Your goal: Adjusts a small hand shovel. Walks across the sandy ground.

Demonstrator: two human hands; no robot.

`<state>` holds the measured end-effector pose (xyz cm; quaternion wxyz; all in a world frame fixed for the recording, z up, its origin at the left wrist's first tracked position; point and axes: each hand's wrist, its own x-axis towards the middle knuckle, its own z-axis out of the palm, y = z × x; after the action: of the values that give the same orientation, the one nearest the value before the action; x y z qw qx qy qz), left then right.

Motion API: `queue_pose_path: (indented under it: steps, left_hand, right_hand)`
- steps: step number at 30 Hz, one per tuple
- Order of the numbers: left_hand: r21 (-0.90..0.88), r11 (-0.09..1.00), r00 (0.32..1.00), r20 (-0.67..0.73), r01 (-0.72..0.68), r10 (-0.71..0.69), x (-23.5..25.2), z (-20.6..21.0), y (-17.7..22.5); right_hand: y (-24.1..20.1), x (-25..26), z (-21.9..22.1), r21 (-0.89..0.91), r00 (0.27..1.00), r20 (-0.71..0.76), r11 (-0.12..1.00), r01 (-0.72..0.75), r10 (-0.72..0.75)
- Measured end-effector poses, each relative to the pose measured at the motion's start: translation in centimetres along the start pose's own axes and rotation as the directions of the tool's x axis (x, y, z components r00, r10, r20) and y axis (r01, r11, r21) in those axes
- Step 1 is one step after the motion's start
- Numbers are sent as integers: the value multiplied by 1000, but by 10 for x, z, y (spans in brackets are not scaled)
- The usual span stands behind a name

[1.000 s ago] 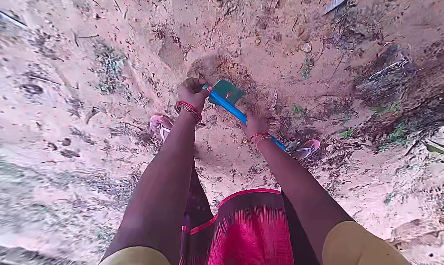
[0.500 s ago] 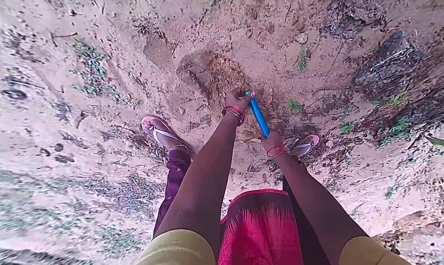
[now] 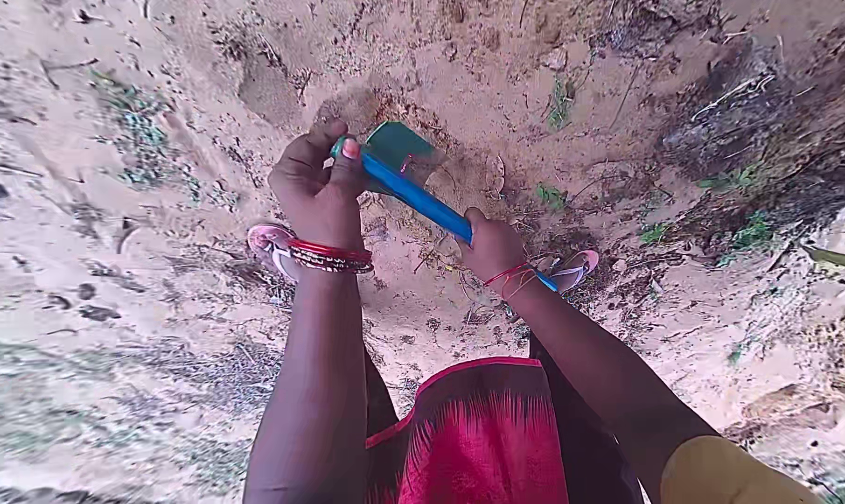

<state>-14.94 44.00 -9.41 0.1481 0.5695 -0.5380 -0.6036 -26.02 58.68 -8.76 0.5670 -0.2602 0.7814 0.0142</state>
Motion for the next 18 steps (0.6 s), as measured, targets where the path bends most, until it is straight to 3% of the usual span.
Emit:
queue_pose_path:
  steps: [2, 5, 7, 13, 18]
  left_hand:
    - [142, 988, 995, 60, 68, -77, 29, 10, -33]
    - [316, 877, 900, 128, 362, -417, 37, 55, -137]
    - [368, 854, 894, 115, 367, -433, 41, 73, -167]
    - [235, 791, 779, 165, 565, -605, 39, 63, -158]
    - [135, 808, 796, 141, 573, -588, 0, 57, -144]
  right_hand:
    - [6, 34, 14, -9, 995, 61, 997, -82, 83]
    - [68, 67, 76, -48, 948, 155, 961, -273, 277]
    - [82, 79, 86, -55, 935, 157, 948, -314, 319]
    - [63, 53, 64, -138, 913, 213, 936, -323, 347]
    - [73, 25, 57, -163, 930, 169, 940, -300, 326]
